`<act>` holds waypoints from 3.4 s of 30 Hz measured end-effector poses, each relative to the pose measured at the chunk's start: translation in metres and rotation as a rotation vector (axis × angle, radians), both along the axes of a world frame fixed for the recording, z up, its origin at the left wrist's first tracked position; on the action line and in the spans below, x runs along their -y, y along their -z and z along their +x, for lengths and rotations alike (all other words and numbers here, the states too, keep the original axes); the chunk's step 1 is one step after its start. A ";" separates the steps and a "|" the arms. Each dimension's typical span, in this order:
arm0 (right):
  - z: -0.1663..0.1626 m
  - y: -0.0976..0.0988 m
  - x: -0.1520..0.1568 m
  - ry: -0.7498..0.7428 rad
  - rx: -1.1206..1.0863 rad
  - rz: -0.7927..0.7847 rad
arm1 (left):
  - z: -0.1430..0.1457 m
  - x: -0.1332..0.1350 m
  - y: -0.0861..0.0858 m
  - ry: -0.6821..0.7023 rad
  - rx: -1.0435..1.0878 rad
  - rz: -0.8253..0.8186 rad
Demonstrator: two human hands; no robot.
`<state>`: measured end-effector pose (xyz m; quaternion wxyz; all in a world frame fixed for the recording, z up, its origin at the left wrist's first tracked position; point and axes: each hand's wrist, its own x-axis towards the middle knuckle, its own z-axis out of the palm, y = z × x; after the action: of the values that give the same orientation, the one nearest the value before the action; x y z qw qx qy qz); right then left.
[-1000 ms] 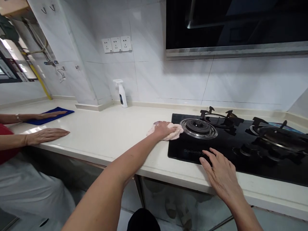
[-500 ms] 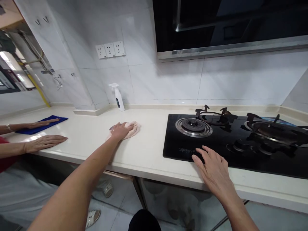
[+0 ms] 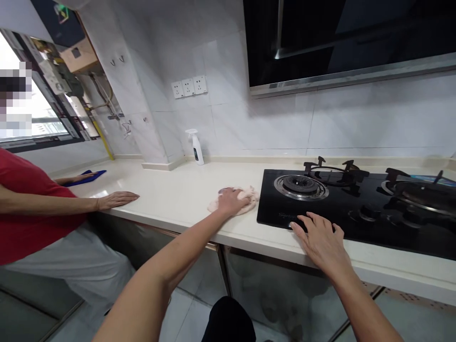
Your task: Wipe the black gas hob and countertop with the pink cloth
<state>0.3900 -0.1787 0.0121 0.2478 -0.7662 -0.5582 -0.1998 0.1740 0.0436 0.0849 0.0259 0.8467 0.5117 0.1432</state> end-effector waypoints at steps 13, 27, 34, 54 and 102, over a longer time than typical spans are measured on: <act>0.005 0.008 0.001 -0.003 -0.007 -0.067 | -0.091 0.073 0.002 0.306 0.104 0.012; -0.001 0.005 0.000 0.002 0.007 -0.041 | -0.151 -0.013 -0.017 -0.346 0.052 0.012; -0.002 0.007 -0.002 0.020 0.003 -0.075 | -0.138 0.015 -0.007 -0.351 0.030 0.092; 0.003 0.012 -0.002 0.007 -0.003 -0.003 | -0.046 0.129 0.045 -0.100 0.390 0.414; -0.007 -0.016 -0.009 0.075 -0.704 0.619 | 0.000 0.102 0.009 0.427 0.547 -0.230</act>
<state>0.3827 -0.1695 0.0283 0.6316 -0.6971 -0.3261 -0.0938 0.1738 -0.0582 0.0755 0.2863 0.8563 0.3104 0.2973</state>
